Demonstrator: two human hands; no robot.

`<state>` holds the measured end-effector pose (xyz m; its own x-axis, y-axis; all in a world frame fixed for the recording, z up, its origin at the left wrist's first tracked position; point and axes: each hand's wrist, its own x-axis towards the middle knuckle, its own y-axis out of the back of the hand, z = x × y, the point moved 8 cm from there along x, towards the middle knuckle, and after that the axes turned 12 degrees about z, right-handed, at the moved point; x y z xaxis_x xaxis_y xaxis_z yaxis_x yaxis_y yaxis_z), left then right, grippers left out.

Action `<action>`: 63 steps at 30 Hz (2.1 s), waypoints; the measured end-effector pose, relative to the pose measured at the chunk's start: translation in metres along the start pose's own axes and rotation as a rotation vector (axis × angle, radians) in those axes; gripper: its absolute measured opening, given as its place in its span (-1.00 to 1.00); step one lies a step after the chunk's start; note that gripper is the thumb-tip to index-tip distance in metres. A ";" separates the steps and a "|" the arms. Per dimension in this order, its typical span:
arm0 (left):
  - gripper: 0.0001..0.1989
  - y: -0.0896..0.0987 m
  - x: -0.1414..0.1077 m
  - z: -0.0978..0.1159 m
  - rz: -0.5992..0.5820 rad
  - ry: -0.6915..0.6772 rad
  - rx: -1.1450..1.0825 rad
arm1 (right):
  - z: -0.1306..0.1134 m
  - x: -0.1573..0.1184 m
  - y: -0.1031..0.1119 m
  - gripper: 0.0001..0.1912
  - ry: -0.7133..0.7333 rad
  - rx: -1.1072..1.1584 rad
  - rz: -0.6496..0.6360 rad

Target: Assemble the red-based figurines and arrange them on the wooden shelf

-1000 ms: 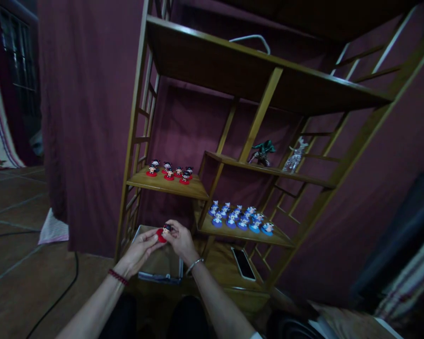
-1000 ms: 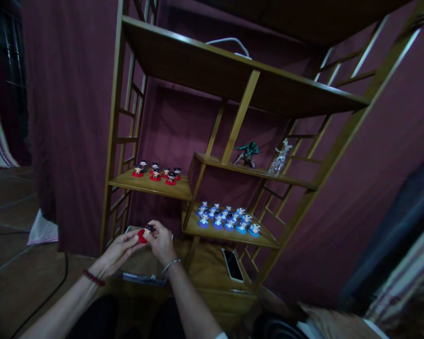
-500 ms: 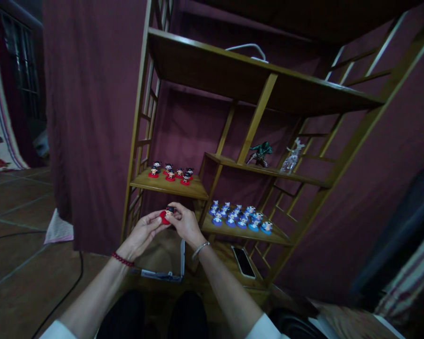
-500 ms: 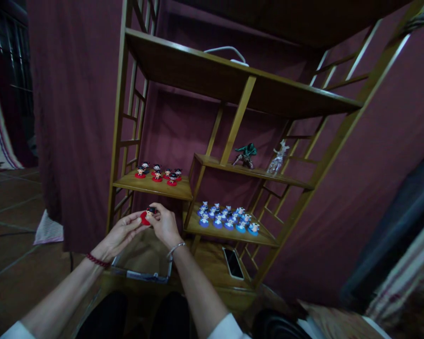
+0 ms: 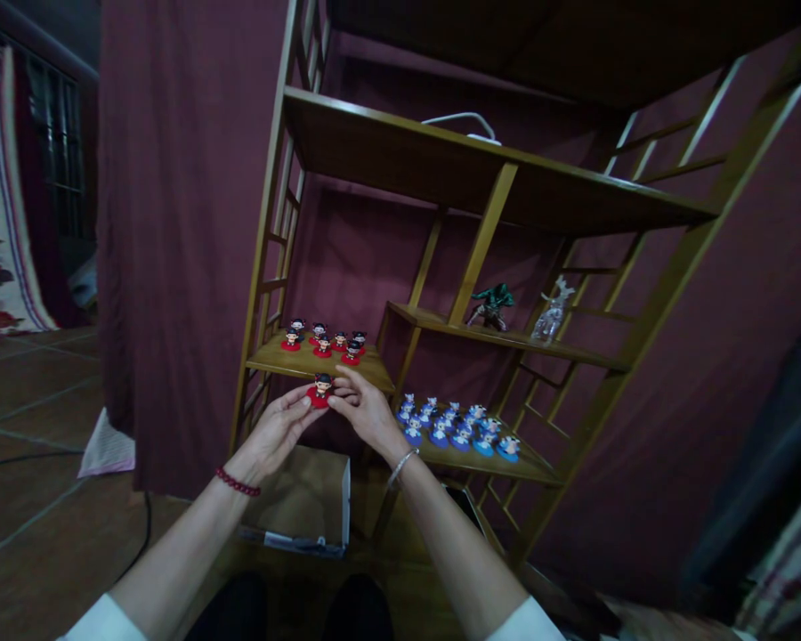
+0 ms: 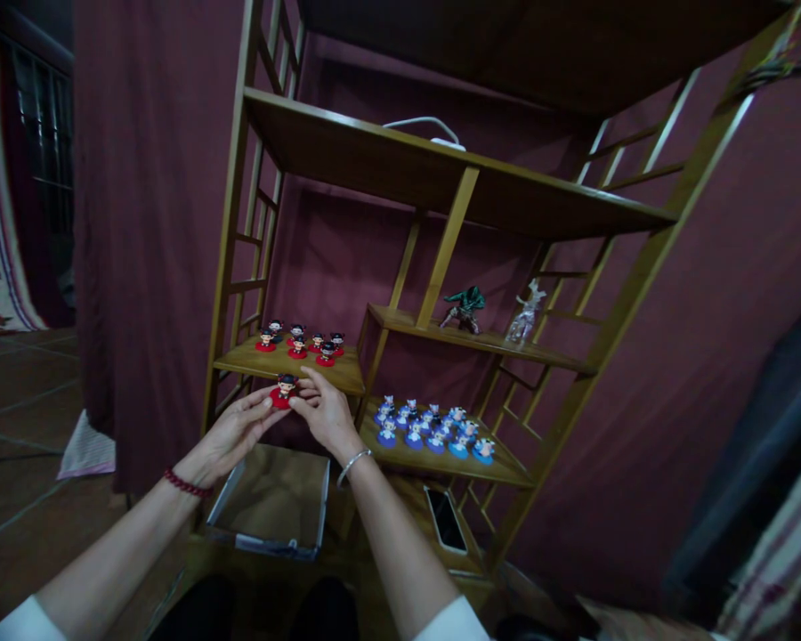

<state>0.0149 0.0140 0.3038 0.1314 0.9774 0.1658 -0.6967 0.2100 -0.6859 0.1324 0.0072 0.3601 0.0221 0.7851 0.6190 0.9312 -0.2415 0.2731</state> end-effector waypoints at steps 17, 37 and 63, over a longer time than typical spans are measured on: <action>-0.76 -0.030 0.014 0.004 0.003 0.031 0.051 | -0.007 0.011 0.014 -0.63 0.065 -0.075 0.015; -0.74 -0.031 0.047 0.061 0.109 -0.612 1.138 | 0.016 0.051 -0.007 -0.41 -0.022 -0.163 0.051; -0.51 -0.033 0.072 0.049 0.086 -0.604 1.621 | 0.032 0.068 0.051 -0.54 -0.049 -0.404 0.323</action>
<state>0.0128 0.0766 0.3736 0.0612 0.7575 0.6499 -0.6800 -0.4451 0.5827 0.1933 0.0668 0.3927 0.3110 0.6579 0.6859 0.6594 -0.6691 0.3428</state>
